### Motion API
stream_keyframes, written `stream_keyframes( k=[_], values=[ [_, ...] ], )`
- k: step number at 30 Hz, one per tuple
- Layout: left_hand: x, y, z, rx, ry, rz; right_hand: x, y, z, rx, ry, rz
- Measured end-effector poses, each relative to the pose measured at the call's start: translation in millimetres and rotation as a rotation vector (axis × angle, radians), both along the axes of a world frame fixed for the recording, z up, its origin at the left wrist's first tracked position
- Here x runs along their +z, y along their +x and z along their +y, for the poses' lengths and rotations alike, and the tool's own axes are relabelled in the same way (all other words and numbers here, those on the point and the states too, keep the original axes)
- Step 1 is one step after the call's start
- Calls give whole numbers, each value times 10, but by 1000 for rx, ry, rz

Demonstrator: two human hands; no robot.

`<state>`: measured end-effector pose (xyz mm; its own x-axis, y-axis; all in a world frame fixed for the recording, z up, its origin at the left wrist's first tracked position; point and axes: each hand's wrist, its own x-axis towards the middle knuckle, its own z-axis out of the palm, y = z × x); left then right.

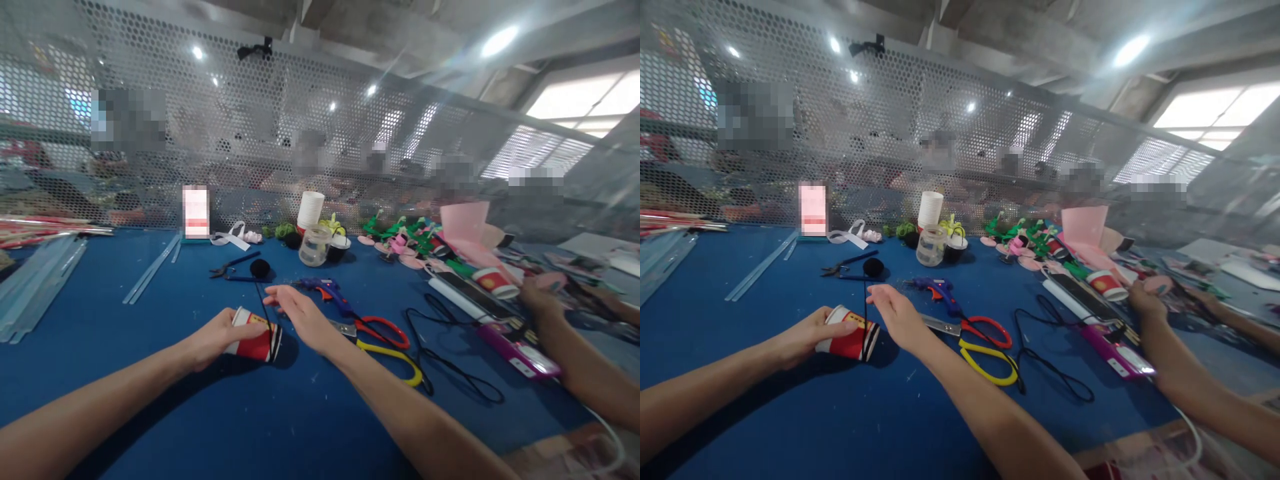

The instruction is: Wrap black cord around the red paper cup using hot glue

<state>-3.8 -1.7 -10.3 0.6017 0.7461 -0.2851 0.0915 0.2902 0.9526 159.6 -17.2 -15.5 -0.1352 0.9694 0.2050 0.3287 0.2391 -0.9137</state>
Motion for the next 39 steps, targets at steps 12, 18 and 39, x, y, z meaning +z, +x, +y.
stream_keyframes(
  k=[12,18,39],
  values=[
    [23,0,-55,-77,-45,-76,302,-133,1110,-272,4,-316],
    [44,-7,-37,-44,-82,-95,311,92,897,-291,-67,-342],
    [-56,54,-53,47,-73,9,321,-278,393,252,17,-362]
  ],
)
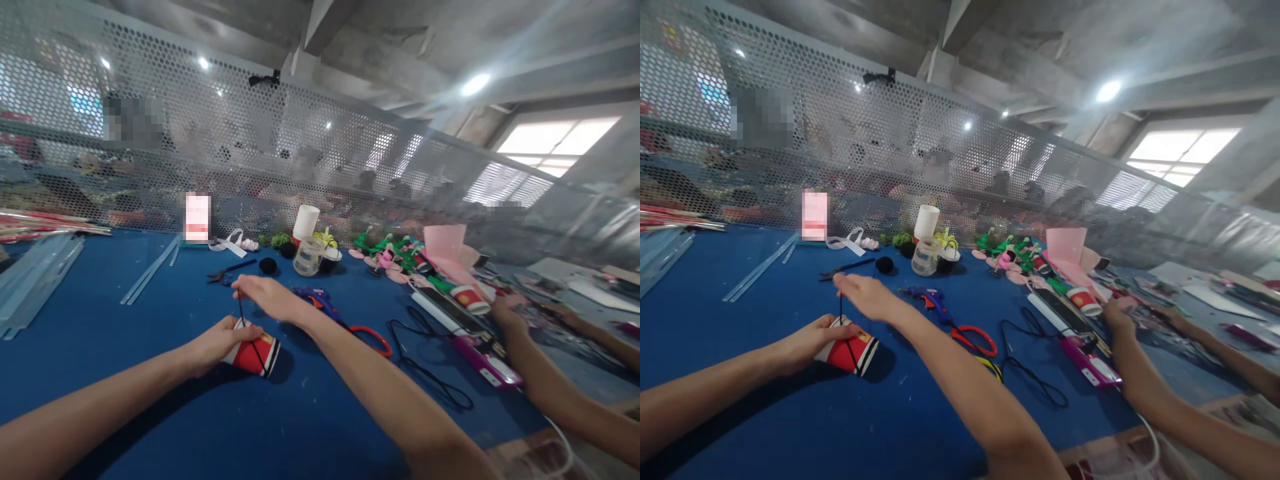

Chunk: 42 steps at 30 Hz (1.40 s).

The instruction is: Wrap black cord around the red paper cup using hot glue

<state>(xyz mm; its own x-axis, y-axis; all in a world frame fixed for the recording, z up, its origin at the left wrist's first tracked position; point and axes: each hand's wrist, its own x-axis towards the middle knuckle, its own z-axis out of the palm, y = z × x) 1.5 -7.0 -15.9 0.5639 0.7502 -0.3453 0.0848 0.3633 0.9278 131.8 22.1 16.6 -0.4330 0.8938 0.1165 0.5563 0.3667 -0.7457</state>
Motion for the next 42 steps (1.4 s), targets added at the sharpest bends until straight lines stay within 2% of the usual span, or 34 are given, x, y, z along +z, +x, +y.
stream_keyframes(
  k=[2,6,8,11,15,20,24,28,32,35,37,39,42],
  values=[
    [3,1,-7,-30,-9,0,-66,63,291,-155,-9,-92],
    [30,-3,-32,-50,-15,-14,-149,163,786,-288,0,-188],
    [45,-2,-42,-61,-7,-19,-131,183,932,-352,65,-224],
    [49,0,-44,-65,12,-1,-44,218,1009,-432,179,-255],
    [31,-10,-21,2,5,36,84,382,859,-504,239,-319],
    [85,-37,40,-10,0,-11,111,785,356,-565,191,-469],
    [165,-9,89,32,23,19,-81,1046,11,-606,13,-625],
    [194,49,70,32,26,34,-331,1141,-58,-630,-136,-674],
    [241,34,18,98,45,39,-401,1187,-19,-715,-152,-615],
    [283,-40,10,234,73,2,-322,1248,-43,-811,-84,-524],
    [280,-90,10,273,98,-16,-238,1291,-90,-880,-12,-444],
    [243,-115,2,260,126,8,-149,1311,-161,-913,39,-347],
    [162,-97,-19,183,194,102,-35,1256,-318,-835,40,-179]
  ],
)
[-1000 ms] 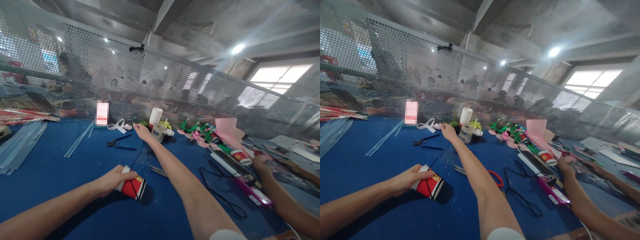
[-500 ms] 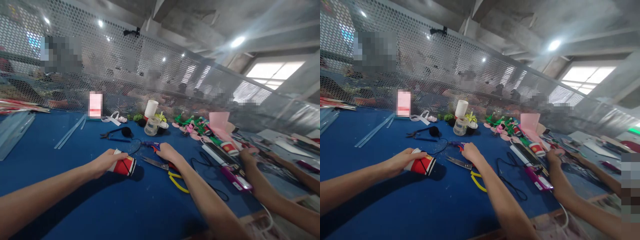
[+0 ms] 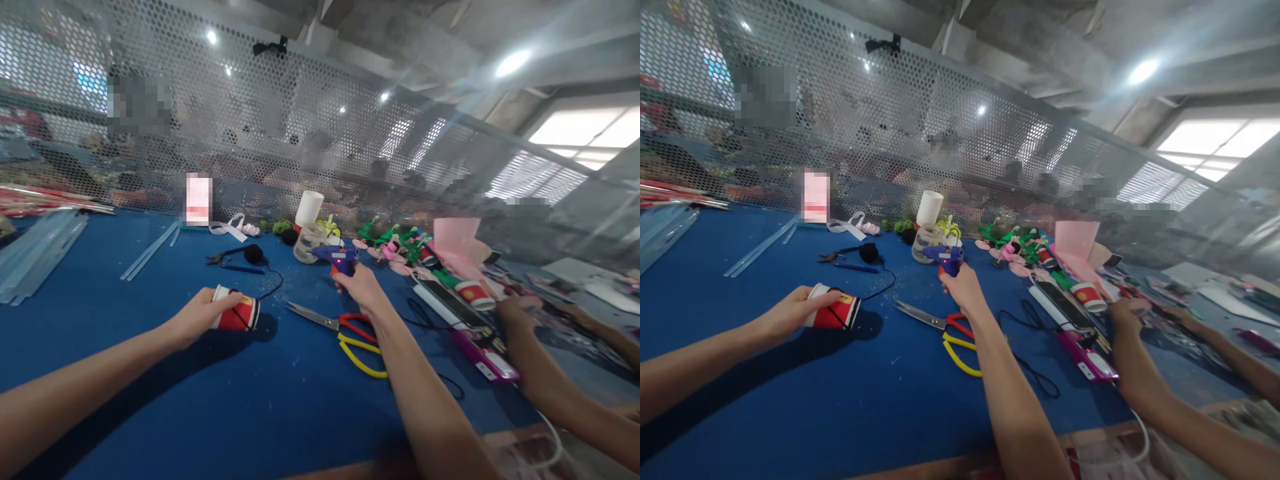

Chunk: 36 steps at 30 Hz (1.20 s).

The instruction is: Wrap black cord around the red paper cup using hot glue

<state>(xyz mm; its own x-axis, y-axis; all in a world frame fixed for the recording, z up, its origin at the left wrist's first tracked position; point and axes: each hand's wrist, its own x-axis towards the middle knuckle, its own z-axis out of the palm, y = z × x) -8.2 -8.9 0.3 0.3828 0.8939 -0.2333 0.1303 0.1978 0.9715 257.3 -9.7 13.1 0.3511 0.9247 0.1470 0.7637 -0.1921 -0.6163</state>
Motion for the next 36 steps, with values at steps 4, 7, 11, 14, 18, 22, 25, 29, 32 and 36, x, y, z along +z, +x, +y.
stream_keyframes(
  k=[4,7,11,14,18,22,25,29,32,36],
  values=[
    [-55,57,-11,-12,32,73,71,-220,-269,259,27,285],
    [-45,67,4,51,-84,28,38,-399,-429,507,-12,510],
    [-33,49,40,160,-263,-36,-71,-551,-539,551,-116,510],
    [-43,48,63,159,-319,-22,-130,-601,-592,470,-186,419],
    [-51,53,77,161,-322,18,-145,-624,-645,412,-145,292],
    [-72,23,96,105,-293,28,-145,-615,-658,437,-79,185],
    [-98,-5,109,75,-243,37,-133,-598,-652,433,-64,146],
    [-98,2,105,67,-224,40,-95,-592,-658,480,-63,130],
    [-78,28,97,54,-236,21,-75,-601,-667,525,-32,77],
    [-66,52,101,75,-240,39,-71,-609,-672,554,2,-22]
  ],
)
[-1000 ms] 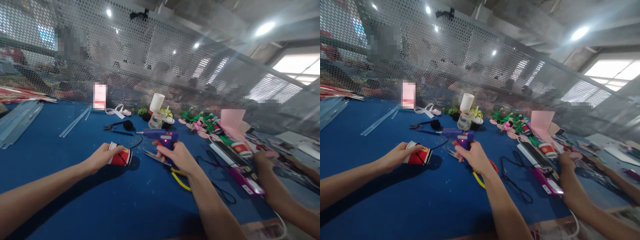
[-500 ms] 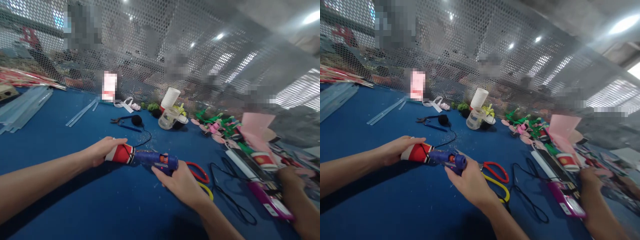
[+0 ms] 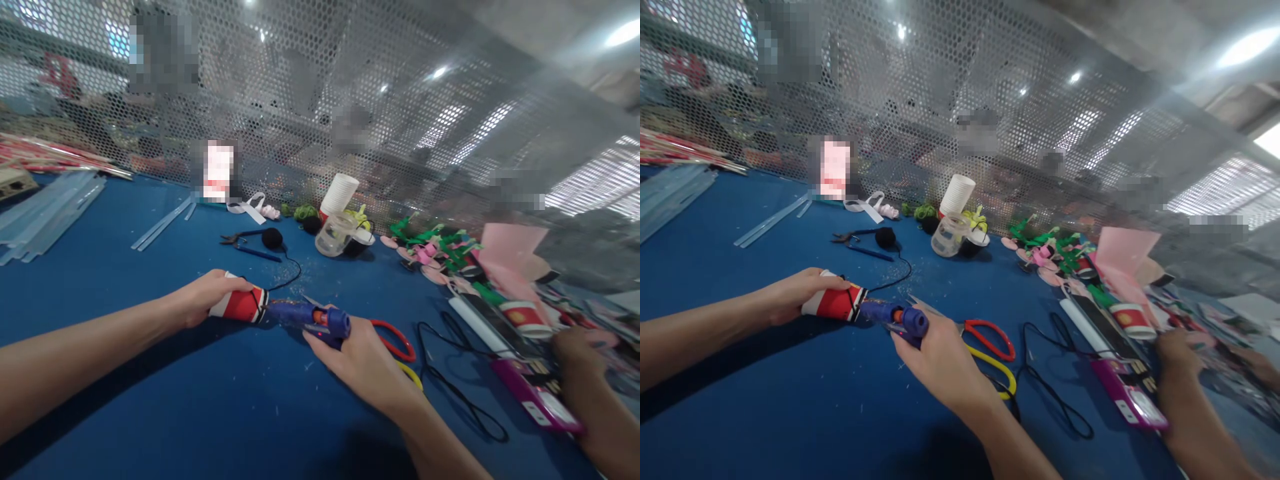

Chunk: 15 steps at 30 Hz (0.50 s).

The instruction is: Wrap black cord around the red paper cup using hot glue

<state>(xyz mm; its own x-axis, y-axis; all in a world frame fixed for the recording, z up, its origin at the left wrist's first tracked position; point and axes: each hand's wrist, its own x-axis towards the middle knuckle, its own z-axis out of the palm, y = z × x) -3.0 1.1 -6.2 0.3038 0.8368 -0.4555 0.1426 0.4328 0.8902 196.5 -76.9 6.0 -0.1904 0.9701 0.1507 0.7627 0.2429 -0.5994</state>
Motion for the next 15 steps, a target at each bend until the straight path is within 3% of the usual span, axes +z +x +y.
stream_keyframes(
  k=[15],
  values=[
    [14,14,-9,16,1,13,12,18,-34,65,45,-113]
  ],
)
